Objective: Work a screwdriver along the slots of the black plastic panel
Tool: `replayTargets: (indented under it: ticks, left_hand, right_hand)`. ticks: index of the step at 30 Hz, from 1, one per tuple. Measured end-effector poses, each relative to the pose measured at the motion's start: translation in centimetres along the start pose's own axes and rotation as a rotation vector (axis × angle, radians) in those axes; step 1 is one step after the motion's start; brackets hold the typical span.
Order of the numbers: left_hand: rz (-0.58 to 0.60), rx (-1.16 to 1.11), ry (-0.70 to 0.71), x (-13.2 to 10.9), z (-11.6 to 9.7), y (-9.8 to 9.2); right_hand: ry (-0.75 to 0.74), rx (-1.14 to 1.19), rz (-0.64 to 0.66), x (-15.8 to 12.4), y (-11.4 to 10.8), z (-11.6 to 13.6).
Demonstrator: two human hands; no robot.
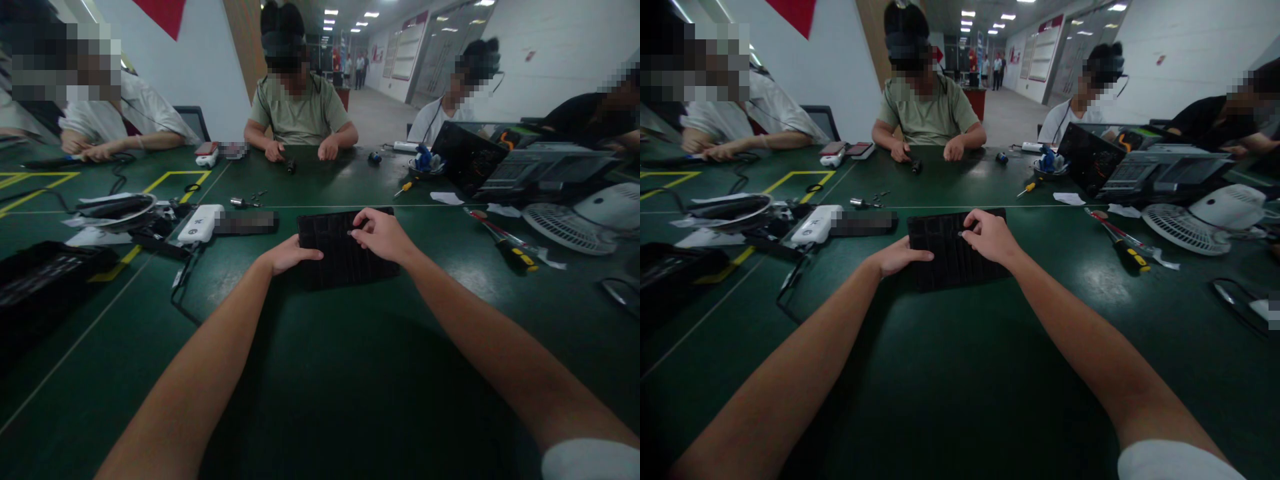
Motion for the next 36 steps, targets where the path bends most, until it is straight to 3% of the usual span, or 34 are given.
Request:
replayTargets:
  ticks: [8, 13, 17, 24, 31, 36]
  left_hand:
    - [-0.008, 0.037, -0.001, -0.1, -0.1, -0.2]
    - [-0.025, 0.030, -0.026, -0.1, 0.1, -0.4]
    - [-0.048, 0.007, -0.032, -0.1, 0.1, -0.4]
    - [-0.045, -0.018, -0.024, -0.3, -0.3, -0.1]
    - [-0.025, -0.007, -0.018, -0.2, -0.2, -0.2]
    - [-0.016, 0.025, -0.021, -0.2, -0.3, -0.2]
  right_hand:
    - [-0.025, -0.071, -0.038, -0.7, -1.7, -0.2]
    - [-0.171, -0.193, -0.087, -1.5, -3.6, 0.3]
    - [-0.272, -0.270, -0.071, -1.5, -2.5, 0.9]
    - [-0.309, -0.427, -0.040, -0.7, -0.4, 1.8]
    - [-0.299, -0.566, -0.047, -1.3, -0.2, 2.7]
    - [-0.275, -0.619, -0.147, -1.8, -1.0, 3.0]
Point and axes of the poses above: each hand's wrist, its own x-axis towards the middle knuckle, its own y-axis out of the palm, z = x × y, the point moved 6 cm from there along x, towards the middle knuckle, and after that the axes turned 3 degrees about -z, right-handed, at the moved point
